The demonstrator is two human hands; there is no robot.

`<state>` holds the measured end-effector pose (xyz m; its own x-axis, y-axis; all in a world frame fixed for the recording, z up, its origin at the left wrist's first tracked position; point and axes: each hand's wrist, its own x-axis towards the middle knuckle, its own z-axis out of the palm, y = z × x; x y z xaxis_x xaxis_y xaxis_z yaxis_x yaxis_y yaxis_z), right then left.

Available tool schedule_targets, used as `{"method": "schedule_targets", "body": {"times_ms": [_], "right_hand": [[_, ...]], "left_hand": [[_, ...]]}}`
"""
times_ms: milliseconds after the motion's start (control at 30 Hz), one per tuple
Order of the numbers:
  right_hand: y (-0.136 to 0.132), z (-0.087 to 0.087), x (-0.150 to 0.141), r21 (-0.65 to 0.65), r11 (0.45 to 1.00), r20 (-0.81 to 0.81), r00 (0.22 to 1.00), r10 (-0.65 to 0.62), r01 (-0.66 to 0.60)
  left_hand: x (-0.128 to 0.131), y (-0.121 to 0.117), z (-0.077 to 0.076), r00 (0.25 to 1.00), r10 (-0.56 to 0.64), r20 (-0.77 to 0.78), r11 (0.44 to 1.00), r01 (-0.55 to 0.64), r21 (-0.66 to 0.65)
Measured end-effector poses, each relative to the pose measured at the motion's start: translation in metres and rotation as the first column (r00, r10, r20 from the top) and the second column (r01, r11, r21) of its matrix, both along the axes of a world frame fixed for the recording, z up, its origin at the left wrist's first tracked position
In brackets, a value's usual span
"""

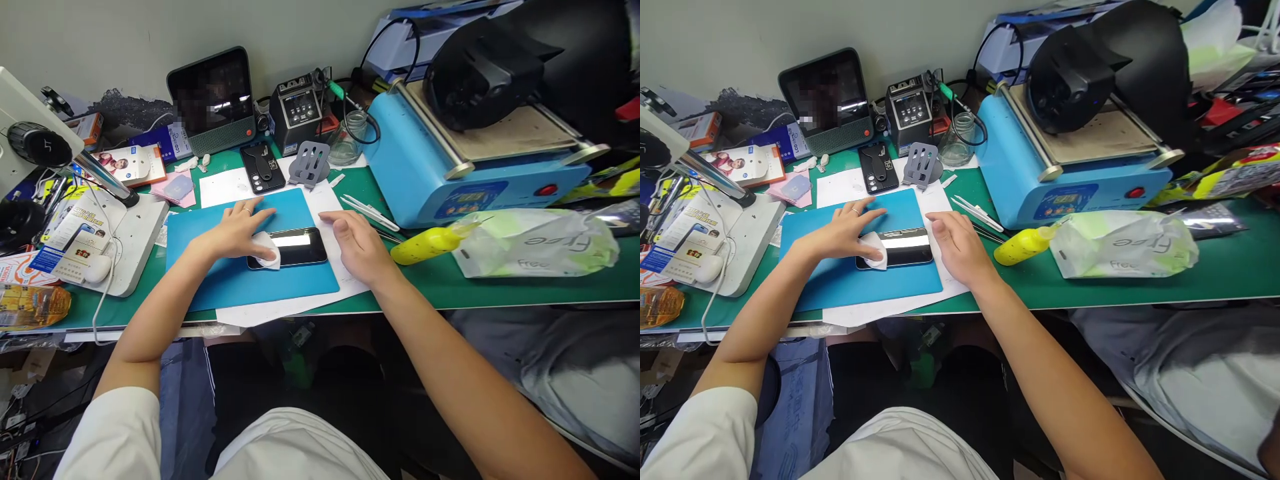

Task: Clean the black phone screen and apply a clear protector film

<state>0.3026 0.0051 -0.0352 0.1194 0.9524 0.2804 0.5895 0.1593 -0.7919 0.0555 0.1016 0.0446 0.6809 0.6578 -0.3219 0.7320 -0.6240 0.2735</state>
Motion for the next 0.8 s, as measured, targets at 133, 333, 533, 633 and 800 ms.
{"method": "schedule_targets", "body": {"times_ms": [133, 333, 533, 633, 800], "right_hand": [[-0.001, 0.001, 0.000, 0.010, 1.000, -0.012, 1.000, 0.006, -0.006], [-0.001, 0.000, -0.001, 0.002, 1.000, -0.011, 1.000, 0.009, -0.009], [-0.001, -0.002, -0.001, 0.025, 1.000, 0.006, 1.000, 0.016, -0.016], [-0.001, -0.001, -0.001, 0.014, 1.000, -0.004, 1.000, 0.017, -0.017], [-0.001, 0.001, -0.001, -0.003, 1.000, -0.022, 0.999, 0.024, -0.024]], "left_hand": [[-0.017, 0.006, 0.010, 0.994, 0.046, -0.100, 0.999, -0.047, -0.003], [-0.017, 0.006, 0.003, 0.996, 0.036, -0.080, 0.996, -0.043, -0.083], [-0.003, 0.001, -0.002, 0.999, 0.025, -0.024, 0.998, -0.026, -0.056], [-0.008, 0.005, 0.002, 0.997, 0.017, -0.071, 0.998, -0.021, -0.055], [-0.019, 0.011, 0.000, 0.995, 0.013, -0.097, 0.996, -0.021, -0.086]]}}
